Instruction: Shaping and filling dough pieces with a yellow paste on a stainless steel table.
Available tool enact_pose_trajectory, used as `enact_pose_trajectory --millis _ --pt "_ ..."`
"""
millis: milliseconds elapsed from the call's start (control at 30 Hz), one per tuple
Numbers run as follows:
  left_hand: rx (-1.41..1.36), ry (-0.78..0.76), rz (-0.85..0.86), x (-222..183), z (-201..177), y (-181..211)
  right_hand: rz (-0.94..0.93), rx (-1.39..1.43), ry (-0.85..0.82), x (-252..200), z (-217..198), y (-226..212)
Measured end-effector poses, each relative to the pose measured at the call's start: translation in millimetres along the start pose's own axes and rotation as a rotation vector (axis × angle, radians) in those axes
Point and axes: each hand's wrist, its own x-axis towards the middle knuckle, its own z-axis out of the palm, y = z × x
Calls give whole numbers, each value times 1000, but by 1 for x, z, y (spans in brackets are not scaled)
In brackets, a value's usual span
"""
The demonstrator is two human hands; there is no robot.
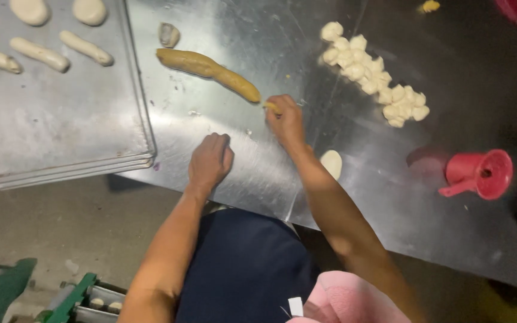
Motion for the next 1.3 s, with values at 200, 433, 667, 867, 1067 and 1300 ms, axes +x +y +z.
enact_pose_trajectory --millis 200,433,667,867,1067,1300 --pt "14 20 15 -3 13 3 447 414 153 -113 -109 86" --pt "107 29 37 -4 17 4 468 32 113 -184 -150 52" --pt "158 17 34 -9 20 9 252 -254 194 -165 -130 73" --pt "43 102 9 -9 48 31 453 -78 70 -156 -156 53" --pt "-340 -166 222 13 139 151 257 -46 175 -164 -145 65" --pt "-242 -266 206 21 232 143 142 -163 216 -163 -135 91"
